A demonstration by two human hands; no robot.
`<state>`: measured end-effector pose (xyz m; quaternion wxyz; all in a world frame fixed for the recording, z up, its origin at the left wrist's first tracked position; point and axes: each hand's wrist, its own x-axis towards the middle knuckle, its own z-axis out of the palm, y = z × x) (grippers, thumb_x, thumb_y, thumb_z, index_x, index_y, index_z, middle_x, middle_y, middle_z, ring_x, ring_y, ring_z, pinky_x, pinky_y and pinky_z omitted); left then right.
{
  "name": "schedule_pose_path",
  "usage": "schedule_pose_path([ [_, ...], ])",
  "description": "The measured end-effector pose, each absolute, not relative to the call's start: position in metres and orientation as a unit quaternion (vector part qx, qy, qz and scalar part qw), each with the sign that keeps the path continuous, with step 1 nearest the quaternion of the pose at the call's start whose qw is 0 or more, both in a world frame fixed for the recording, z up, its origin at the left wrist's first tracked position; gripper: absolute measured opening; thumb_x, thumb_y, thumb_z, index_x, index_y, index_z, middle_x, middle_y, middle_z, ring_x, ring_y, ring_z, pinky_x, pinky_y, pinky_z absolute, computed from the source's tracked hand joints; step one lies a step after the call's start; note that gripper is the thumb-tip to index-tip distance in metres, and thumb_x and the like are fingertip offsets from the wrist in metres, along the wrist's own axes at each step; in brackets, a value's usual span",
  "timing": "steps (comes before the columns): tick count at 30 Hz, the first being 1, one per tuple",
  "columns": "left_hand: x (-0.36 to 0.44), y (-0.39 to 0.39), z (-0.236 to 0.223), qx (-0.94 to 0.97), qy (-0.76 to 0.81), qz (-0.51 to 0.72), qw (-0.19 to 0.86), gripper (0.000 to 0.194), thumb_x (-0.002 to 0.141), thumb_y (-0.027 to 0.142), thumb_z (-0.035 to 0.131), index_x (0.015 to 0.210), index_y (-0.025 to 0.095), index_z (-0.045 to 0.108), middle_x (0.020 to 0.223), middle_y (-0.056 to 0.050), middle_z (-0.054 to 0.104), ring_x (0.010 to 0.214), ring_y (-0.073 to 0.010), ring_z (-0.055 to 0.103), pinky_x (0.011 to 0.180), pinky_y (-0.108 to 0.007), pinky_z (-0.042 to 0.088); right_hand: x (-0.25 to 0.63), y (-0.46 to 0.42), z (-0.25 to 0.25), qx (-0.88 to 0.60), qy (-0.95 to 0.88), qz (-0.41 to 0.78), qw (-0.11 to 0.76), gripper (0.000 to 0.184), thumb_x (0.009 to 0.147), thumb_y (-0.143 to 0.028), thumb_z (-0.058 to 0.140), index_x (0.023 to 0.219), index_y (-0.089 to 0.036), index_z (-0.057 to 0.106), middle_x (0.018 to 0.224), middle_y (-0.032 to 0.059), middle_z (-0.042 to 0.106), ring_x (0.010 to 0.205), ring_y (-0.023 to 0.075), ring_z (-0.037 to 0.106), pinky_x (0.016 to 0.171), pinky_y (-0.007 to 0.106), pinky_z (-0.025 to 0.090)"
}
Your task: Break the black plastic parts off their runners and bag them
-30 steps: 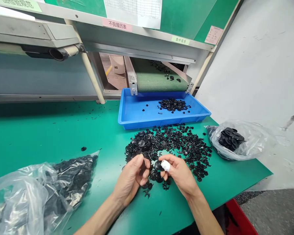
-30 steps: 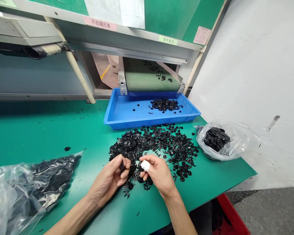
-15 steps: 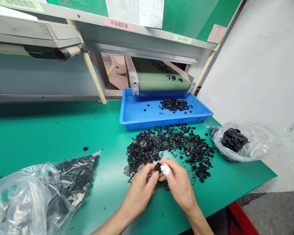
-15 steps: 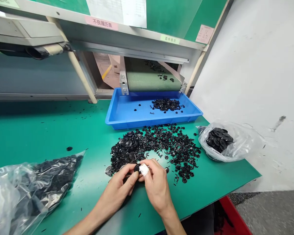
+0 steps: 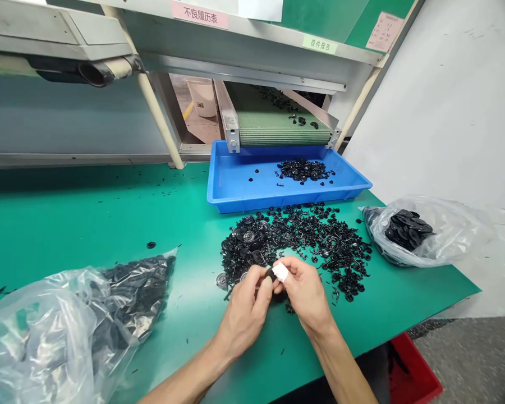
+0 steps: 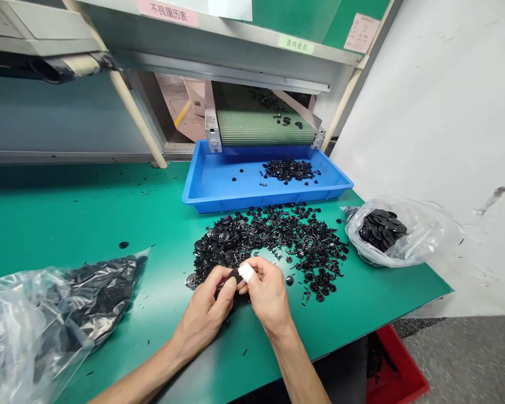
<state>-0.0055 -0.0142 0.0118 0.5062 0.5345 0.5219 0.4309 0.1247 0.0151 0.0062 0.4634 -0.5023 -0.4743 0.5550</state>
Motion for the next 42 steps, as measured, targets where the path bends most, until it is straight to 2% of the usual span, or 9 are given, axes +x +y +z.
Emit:
schedule_pose_path([
  [3, -0.01, -0.008, 0.014, 0.469, 0.48, 0.447, 0.591, 0.017, 0.092, 0.038, 0.05, 0.086, 0.022, 0.051, 0.066, 0.006, 0.05, 0.046, -0.0081, 0.04, 0.046, -0.021, 0.029, 0.141, 0.023, 0.009, -0.524, -0.538, 0.49, 0.443, 0.016, 0.085, -0.027, 0.052, 0.091, -0.017, 0.063, 0.076, 0.0033, 0.065, 0.065, 0.0158, 0.063, 0.061, 0.028, 0.054],
  [8, -0.017, -0.001, 0.018, 0.346, 0.407, 0.513, 0.672, 0.024, 0.093, 0.04, 0.048, 0.082, 0.019, 0.051, 0.076, 0.003, 0.055, 0.045, -0.0035, 0.037, 0.041, -0.017, 0.024, 0.171, 0.026, 0.011, -0.528, -0.75, 0.222, 0.333, 0.031, 0.082, -0.007, 0.041, 0.096, -0.019, 0.066, 0.111, 0.0083, 0.063, 0.099, 0.0218, 0.061, 0.085, 0.034, 0.048],
  [11, -0.018, 0.002, 0.017, 0.314, 0.391, 0.525, 0.688, 0.031, 0.092, 0.043, 0.05, 0.076, 0.017, 0.052, 0.068, 0.004, 0.051, 0.042, -0.0018, 0.031, 0.039, -0.015, 0.025, 0.17, 0.021, 0.012, -0.541, -0.783, 0.168, 0.256, 0.033, 0.083, -0.005, 0.042, 0.102, -0.02, 0.065, 0.105, 0.0069, 0.064, 0.09, 0.0197, 0.061, 0.078, 0.03, 0.047],
  [14, -0.019, 0.003, 0.017, 0.267, 0.393, 0.531, 0.702, 0.03, 0.087, 0.04, 0.061, 0.071, 0.017, 0.049, 0.067, 0.005, 0.051, 0.04, 0.0002, 0.027, 0.035, -0.012, 0.021, 0.162, 0.019, 0.014, -0.564, -0.792, 0.144, 0.181, 0.023, 0.085, -0.01, 0.048, 0.096, -0.021, 0.065, 0.092, 0.0043, 0.064, 0.079, 0.0182, 0.061, 0.066, 0.027, 0.043],
  [20, -0.022, 0.005, 0.015, 0.208, 0.37, 0.537, 0.729, 0.013, 0.08, 0.022, 0.066, 0.086, 0.017, 0.055, 0.079, 0.0, 0.062, 0.042, -0.0013, 0.037, 0.031, -0.01, 0.024, 0.154, 0.018, 0.018, -0.585, -0.792, 0.109, 0.137, 0.01, 0.086, -0.016, 0.054, 0.09, -0.021, 0.063, 0.09, 0.0037, 0.063, 0.08, 0.0193, 0.059, 0.059, 0.026, 0.038],
  [25, -0.024, 0.002, 0.014, 0.206, 0.364, 0.52, 0.745, 0.016, 0.081, 0.024, 0.068, 0.093, 0.015, 0.061, 0.075, 0.001, 0.056, 0.045, -0.0015, 0.039, 0.033, -0.009, 0.026, 0.149, 0.023, 0.016, -0.586, -0.795, 0.12, 0.1, 0.024, 0.085, -0.009, 0.052, 0.1, -0.022, 0.064, 0.095, 0.0044, 0.063, 0.081, 0.019, 0.06, 0.059, 0.026, 0.039],
  [31, -0.023, 0.0, 0.017, 0.24, 0.372, 0.493, 0.749, 0.019, 0.086, 0.034, 0.063, 0.088, 0.016, 0.061, 0.071, 0.004, 0.05, 0.047, -0.0024, 0.04, 0.034, -0.01, 0.026, 0.152, 0.023, 0.012, -0.556, -0.808, 0.08, 0.178, 0.029, 0.086, -0.004, 0.045, 0.096, -0.022, 0.066, 0.097, 0.0061, 0.065, 0.088, 0.021, 0.059, 0.069, 0.029, 0.045],
  [37, -0.014, -0.004, 0.015, 0.319, 0.426, 0.449, 0.718, 0.026, 0.085, 0.044, 0.061, 0.09, 0.018, 0.057, 0.076, 0.0, 0.06, 0.043, -0.0037, 0.039, 0.034, -0.014, 0.019, 0.147, 0.004, 0.023, -0.484, -0.831, 0.046, 0.27, 0.033, 0.095, -0.01, 0.037, 0.108, -0.015, 0.066, 0.092, 0.0117, 0.068, 0.087, 0.0233, 0.061, 0.08, 0.036, 0.048],
  [42, -0.013, -0.005, 0.013, 0.363, 0.438, 0.443, 0.693, 0.025, 0.088, 0.042, 0.056, 0.083, 0.018, 0.055, 0.069, 0.002, 0.056, 0.042, -0.0046, 0.036, 0.038, -0.016, 0.018, 0.147, -0.009, 0.034, -0.432, -0.821, 0.222, 0.3, 0.045, 0.088, -0.003, 0.036, 0.121, -0.021, 0.06, 0.113, 0.0088, 0.063, 0.101, 0.0201, 0.06, 0.088, 0.033, 0.049],
])
